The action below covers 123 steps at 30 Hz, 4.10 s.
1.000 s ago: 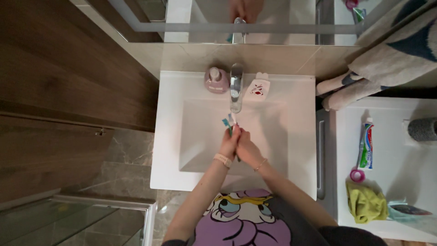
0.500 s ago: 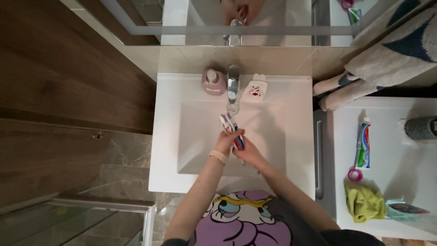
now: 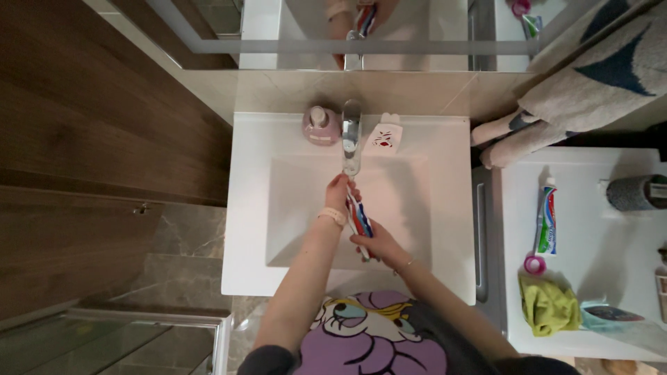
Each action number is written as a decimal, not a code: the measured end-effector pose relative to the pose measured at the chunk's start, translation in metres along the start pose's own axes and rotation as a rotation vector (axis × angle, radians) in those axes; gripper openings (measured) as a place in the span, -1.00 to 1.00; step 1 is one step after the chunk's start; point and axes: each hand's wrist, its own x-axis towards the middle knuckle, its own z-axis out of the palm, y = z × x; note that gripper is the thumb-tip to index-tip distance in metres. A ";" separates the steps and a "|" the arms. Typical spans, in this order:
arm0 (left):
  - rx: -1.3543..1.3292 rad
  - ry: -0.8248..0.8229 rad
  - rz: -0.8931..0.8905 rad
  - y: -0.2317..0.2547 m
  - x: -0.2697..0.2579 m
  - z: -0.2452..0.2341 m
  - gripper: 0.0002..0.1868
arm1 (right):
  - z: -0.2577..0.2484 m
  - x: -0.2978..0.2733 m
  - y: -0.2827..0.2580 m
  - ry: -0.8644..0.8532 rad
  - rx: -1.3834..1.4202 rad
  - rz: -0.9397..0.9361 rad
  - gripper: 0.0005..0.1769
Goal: Cleaning a toothbrush holder and organizing toothbrushes and toothpaste at a bathroom sink
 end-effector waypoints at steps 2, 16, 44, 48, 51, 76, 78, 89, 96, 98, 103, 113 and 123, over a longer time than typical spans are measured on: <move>0.119 0.072 -0.013 0.017 -0.031 0.009 -0.46 | -0.003 0.006 0.015 0.038 -0.005 0.018 -0.28; 0.000 -0.143 0.157 -0.005 0.003 -0.008 -0.64 | 0.005 0.007 0.000 0.063 -0.064 -0.046 -0.24; -0.247 0.280 0.444 0.028 -0.013 -0.006 -0.67 | 0.006 0.083 -0.014 0.132 0.791 0.071 -0.43; -0.226 0.260 0.424 0.028 -0.034 -0.001 -0.71 | 0.020 0.111 -0.008 0.258 0.870 0.147 -0.56; -0.193 0.224 0.378 0.029 -0.041 0.004 -0.76 | 0.024 0.106 -0.014 0.313 0.726 0.066 -0.54; 1.269 0.064 0.439 -0.007 -0.054 -0.057 -0.61 | 0.028 0.093 -0.043 0.392 -0.464 -0.200 -0.29; 1.255 0.092 0.408 -0.016 -0.029 -0.068 -0.59 | 0.015 0.075 -0.029 0.349 -0.570 -0.104 -0.26; 1.527 -0.166 0.520 0.007 -0.020 -0.061 -0.48 | 0.023 -0.013 -0.206 0.620 -1.014 -1.062 -0.69; 1.433 -0.154 0.424 0.012 -0.052 -0.116 -0.43 | 0.029 0.024 -0.174 0.793 -1.493 -1.227 -0.66; 1.457 -0.131 0.466 0.022 -0.064 -0.122 -0.48 | 0.019 0.033 -0.158 0.804 -1.529 -1.293 -0.69; 1.323 -0.132 0.467 0.039 -0.088 -0.133 -0.54 | 0.020 0.003 -0.160 0.796 -1.475 -1.317 -0.65; 0.203 0.047 0.070 -0.010 -0.049 -0.137 -0.53 | 0.030 0.023 0.027 -0.235 -0.772 0.063 0.29; 0.397 -0.230 0.236 -0.007 -0.113 -0.050 -0.73 | 0.011 -0.006 0.014 -0.023 -0.646 -0.113 -0.09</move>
